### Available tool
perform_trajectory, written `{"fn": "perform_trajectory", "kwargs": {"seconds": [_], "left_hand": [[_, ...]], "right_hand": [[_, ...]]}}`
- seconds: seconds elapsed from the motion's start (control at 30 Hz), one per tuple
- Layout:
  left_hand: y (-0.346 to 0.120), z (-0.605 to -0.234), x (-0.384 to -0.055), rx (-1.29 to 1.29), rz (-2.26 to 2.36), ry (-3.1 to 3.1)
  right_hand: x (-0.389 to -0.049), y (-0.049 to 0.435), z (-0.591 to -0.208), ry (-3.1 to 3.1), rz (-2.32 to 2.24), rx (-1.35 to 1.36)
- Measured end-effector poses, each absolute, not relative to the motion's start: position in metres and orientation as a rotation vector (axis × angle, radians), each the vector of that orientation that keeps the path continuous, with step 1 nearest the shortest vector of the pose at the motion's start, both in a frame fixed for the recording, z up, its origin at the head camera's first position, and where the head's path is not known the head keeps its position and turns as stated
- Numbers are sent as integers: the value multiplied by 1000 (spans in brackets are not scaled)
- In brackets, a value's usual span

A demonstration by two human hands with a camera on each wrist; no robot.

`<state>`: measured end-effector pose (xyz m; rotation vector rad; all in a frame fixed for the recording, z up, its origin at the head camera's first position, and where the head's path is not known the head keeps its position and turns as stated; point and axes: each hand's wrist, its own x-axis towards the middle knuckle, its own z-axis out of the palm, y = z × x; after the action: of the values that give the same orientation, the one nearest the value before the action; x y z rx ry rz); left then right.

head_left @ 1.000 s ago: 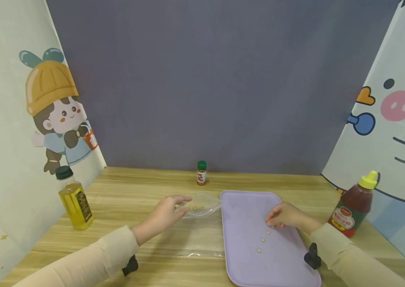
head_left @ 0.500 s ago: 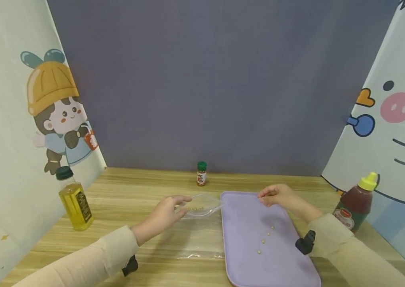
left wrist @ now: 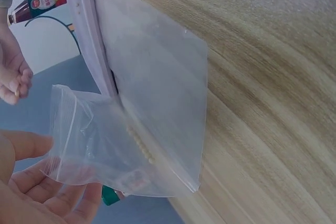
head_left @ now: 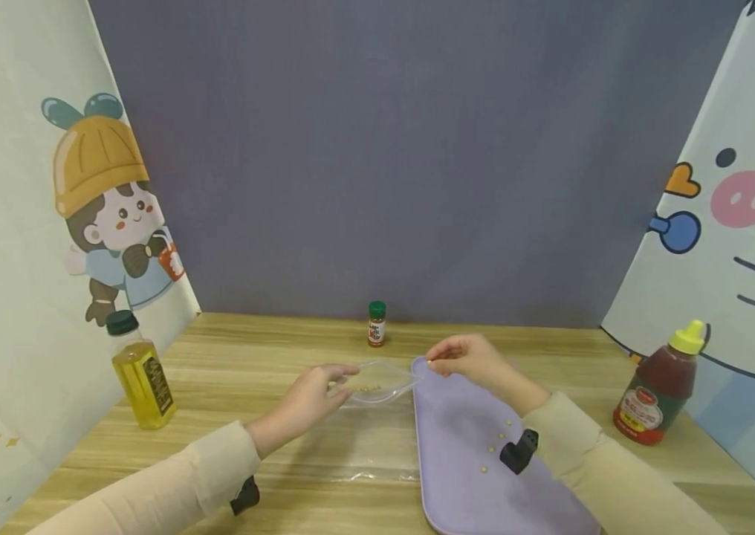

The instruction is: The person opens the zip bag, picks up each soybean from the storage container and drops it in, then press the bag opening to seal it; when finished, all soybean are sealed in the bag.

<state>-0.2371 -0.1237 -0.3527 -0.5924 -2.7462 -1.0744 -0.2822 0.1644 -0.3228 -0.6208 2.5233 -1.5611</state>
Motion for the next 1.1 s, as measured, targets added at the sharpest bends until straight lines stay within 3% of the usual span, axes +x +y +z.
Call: {"fn": "perform_trajectory", "kwargs": {"seconds": [0.47,1.1], "left_hand": [[-121,-350,-237,-616,-1072,-2729],[-130,-354,-238,-596,-1068,-2728]], "right_hand": [[-281,117,-332,2667,-1436,-686],[-275,206,-334,2623,-1416,-495]]}}
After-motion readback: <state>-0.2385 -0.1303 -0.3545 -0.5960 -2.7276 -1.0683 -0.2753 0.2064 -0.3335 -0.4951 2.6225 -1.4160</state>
